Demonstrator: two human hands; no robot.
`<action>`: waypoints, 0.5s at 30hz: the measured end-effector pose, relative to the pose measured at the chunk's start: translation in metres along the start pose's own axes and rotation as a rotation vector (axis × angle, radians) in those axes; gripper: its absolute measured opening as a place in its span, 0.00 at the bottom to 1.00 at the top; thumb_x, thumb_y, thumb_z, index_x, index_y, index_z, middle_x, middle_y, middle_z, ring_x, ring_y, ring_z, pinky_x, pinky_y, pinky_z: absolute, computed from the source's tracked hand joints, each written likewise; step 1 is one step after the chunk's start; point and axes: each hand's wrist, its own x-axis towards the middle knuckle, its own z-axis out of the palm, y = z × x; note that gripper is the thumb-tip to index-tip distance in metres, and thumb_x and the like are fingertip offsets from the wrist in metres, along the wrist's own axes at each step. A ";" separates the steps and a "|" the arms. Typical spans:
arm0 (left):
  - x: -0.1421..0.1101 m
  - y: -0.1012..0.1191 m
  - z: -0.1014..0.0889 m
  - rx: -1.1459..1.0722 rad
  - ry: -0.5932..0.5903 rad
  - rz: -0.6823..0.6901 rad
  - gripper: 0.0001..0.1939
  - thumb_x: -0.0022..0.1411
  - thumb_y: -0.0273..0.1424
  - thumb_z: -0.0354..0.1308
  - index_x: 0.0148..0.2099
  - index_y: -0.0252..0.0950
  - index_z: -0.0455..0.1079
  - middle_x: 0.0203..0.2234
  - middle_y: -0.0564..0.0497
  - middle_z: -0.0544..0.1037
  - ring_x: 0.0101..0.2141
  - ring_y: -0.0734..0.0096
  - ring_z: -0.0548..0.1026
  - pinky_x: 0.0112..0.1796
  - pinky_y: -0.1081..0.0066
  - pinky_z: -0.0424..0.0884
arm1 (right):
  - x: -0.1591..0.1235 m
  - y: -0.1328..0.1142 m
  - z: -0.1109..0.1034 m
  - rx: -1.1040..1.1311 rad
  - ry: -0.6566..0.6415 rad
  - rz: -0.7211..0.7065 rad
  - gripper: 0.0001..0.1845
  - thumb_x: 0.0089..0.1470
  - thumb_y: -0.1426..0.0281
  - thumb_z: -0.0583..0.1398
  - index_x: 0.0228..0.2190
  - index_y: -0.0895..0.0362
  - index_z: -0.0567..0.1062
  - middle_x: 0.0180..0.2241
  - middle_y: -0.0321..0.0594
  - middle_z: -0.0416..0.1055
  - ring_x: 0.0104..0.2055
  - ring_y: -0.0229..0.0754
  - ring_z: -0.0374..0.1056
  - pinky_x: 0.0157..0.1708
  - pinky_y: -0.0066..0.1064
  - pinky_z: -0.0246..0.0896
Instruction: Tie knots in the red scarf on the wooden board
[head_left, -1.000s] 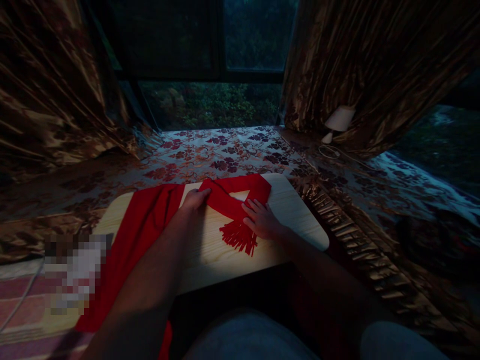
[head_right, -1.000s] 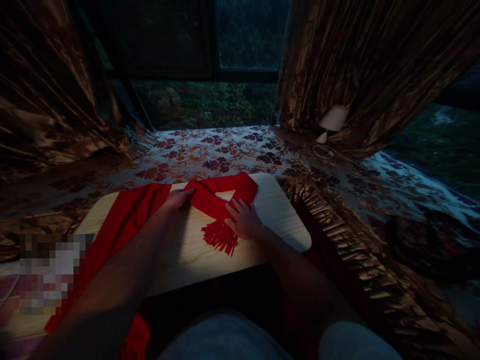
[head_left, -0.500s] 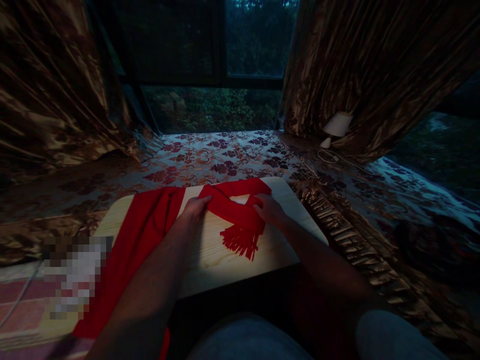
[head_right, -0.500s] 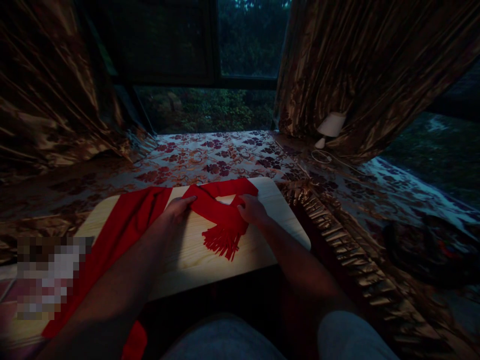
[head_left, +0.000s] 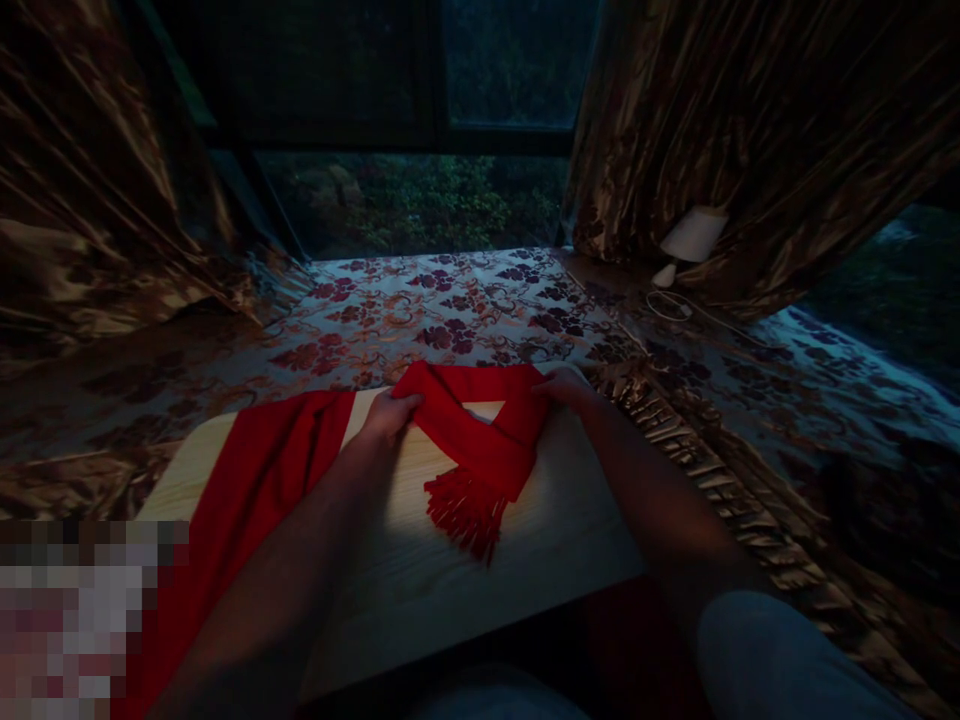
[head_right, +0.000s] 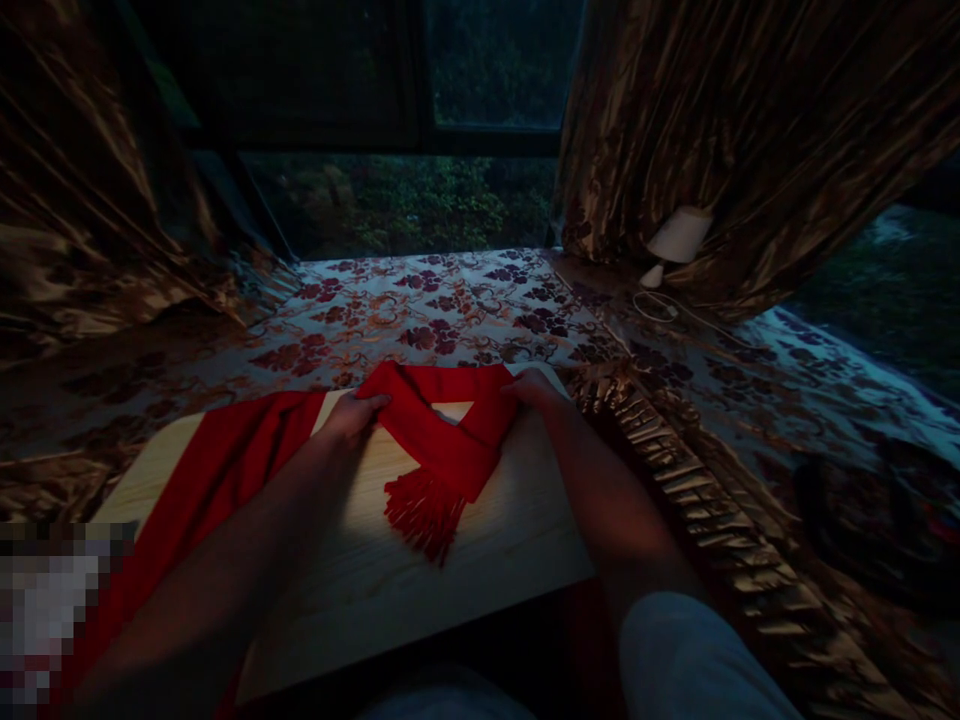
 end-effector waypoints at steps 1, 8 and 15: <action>0.005 0.000 0.002 0.002 -0.001 0.013 0.14 0.43 0.27 0.67 0.35 0.31 0.75 0.25 0.48 0.80 0.22 0.69 0.76 0.23 0.72 0.73 | 0.002 0.000 -0.002 0.019 -0.016 -0.006 0.08 0.47 0.71 0.67 0.32 0.62 0.81 0.23 0.34 0.74 0.24 0.35 0.67 0.24 0.23 0.58; 0.045 0.005 0.019 0.051 -0.031 0.052 0.09 0.44 0.28 0.66 0.29 0.32 0.70 0.14 0.55 0.70 0.12 0.78 0.62 0.13 0.78 0.52 | 0.029 0.002 -0.012 0.153 -0.024 0.007 0.12 0.58 0.69 0.62 0.44 0.60 0.75 0.17 0.28 0.65 0.14 0.31 0.57 0.16 0.22 0.48; 0.100 0.027 0.055 0.010 -0.017 -0.013 0.09 0.49 0.26 0.64 0.27 0.34 0.66 0.13 0.57 0.67 0.10 0.81 0.58 0.11 0.79 0.49 | 0.085 -0.012 -0.022 0.296 -0.010 0.045 0.10 0.61 0.74 0.59 0.45 0.57 0.70 0.25 0.32 0.72 0.18 0.31 0.67 0.17 0.19 0.56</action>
